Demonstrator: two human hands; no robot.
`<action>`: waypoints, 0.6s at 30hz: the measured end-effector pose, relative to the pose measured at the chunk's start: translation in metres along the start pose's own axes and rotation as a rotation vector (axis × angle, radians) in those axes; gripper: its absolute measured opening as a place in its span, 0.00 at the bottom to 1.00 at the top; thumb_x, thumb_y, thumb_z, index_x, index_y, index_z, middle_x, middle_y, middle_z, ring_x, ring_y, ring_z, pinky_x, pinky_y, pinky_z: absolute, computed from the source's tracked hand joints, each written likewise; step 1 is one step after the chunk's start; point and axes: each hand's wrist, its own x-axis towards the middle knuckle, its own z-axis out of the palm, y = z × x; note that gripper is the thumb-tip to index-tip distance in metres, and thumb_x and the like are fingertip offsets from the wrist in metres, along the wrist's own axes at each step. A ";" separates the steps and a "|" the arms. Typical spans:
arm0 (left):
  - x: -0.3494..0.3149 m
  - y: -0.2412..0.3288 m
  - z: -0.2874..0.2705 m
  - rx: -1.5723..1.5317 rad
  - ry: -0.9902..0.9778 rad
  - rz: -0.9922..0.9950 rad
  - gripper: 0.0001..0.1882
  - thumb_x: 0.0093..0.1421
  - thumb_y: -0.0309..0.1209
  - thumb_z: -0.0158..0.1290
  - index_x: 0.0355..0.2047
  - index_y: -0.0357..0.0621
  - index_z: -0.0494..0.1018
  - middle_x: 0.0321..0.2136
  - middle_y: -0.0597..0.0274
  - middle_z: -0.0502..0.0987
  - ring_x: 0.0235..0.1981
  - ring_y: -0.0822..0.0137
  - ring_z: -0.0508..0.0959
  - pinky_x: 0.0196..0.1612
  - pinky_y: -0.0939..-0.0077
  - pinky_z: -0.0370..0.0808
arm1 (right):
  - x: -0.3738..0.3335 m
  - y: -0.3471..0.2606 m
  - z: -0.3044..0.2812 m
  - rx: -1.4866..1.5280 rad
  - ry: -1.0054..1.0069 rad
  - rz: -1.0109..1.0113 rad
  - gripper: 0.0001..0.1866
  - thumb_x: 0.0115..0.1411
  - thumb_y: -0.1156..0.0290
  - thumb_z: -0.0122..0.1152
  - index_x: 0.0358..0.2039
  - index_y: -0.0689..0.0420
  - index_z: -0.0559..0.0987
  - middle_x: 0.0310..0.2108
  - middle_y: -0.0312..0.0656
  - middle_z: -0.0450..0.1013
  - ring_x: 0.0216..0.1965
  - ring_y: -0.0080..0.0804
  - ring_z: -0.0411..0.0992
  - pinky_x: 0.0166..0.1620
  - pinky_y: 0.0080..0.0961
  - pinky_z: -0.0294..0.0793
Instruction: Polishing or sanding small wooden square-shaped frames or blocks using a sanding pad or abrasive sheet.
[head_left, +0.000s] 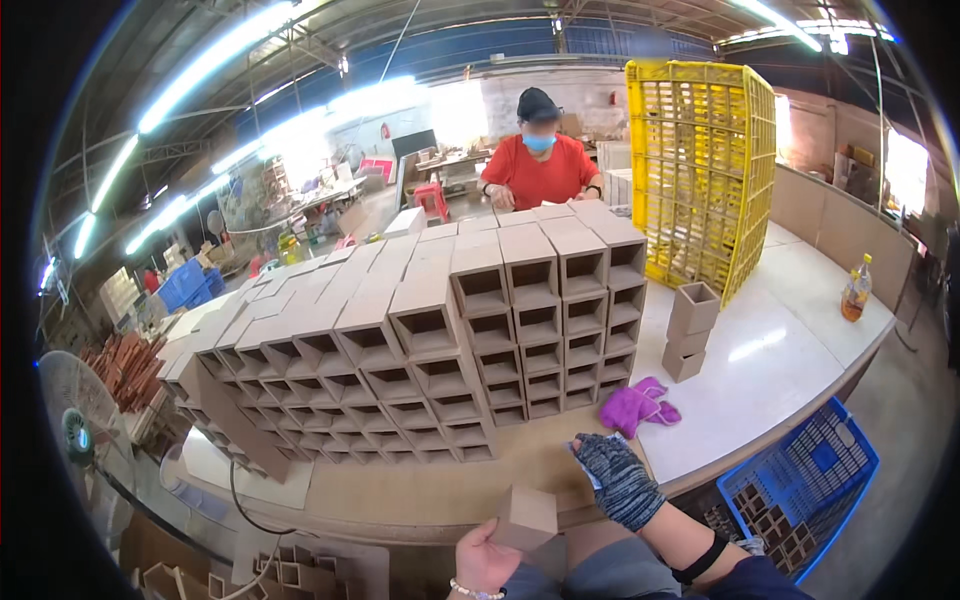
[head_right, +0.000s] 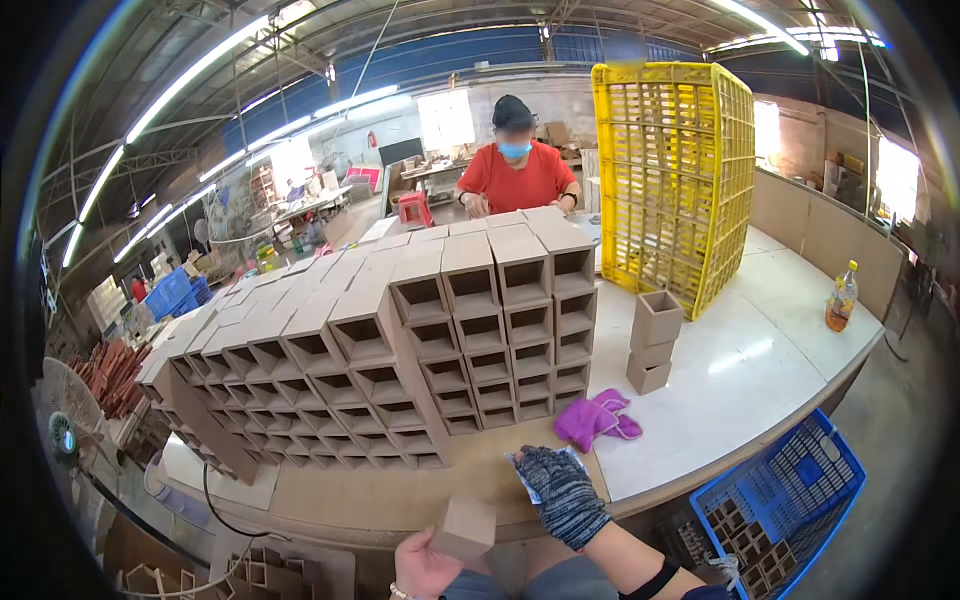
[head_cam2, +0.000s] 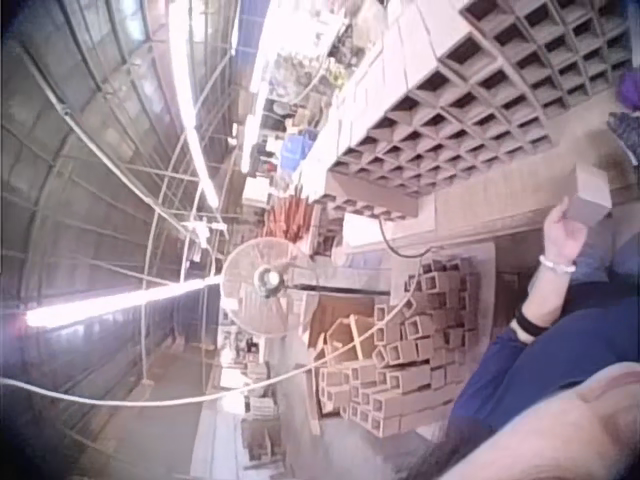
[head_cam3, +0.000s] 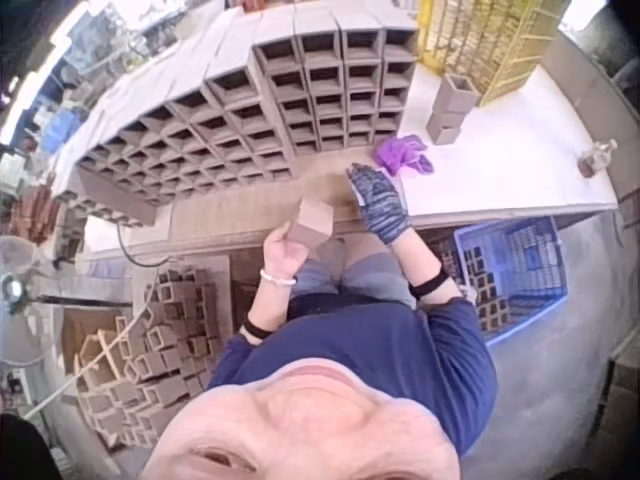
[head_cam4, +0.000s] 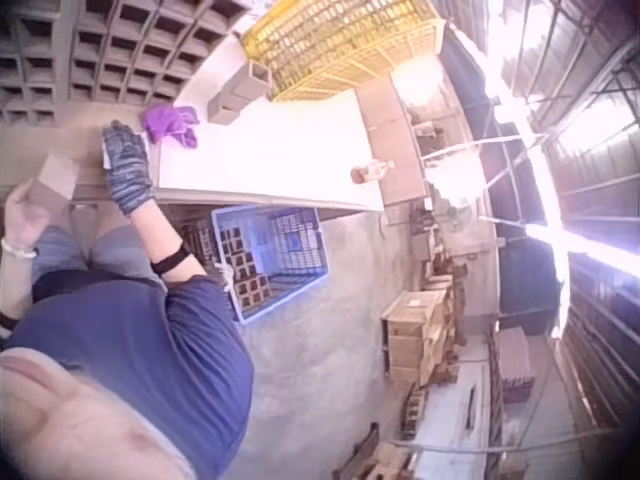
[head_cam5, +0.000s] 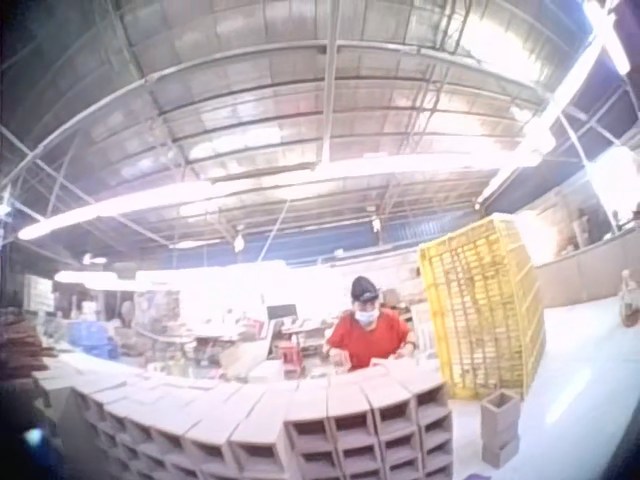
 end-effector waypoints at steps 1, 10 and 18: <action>0.004 -0.001 -0.001 0.004 -0.006 -0.006 0.20 0.57 0.33 0.41 0.48 0.36 0.64 0.47 0.52 0.69 0.52 0.53 0.65 0.55 0.52 0.59 | -0.001 0.000 -0.002 0.016 -0.020 0.011 0.30 0.48 0.82 0.46 0.55 0.59 0.62 0.50 0.51 0.63 0.51 0.46 0.63 0.56 0.42 0.55; -0.009 0.001 0.050 0.395 0.059 -0.102 0.29 0.61 0.46 0.36 0.56 0.38 0.54 0.54 0.50 0.61 0.56 0.51 0.60 0.57 0.48 0.55 | -0.007 0.011 -0.012 -0.111 -0.017 0.034 0.23 0.51 0.77 0.46 0.50 0.59 0.67 0.48 0.49 0.66 0.50 0.43 0.64 0.55 0.38 0.58; -0.002 0.000 0.059 0.186 0.190 -0.098 0.20 0.61 0.39 0.41 0.50 0.39 0.63 0.47 0.54 0.69 0.49 0.58 0.68 0.52 0.59 0.64 | -0.005 0.006 -0.013 0.004 0.018 -0.064 0.21 0.52 0.79 0.45 0.49 0.59 0.69 0.45 0.50 0.68 0.47 0.45 0.66 0.53 0.39 0.61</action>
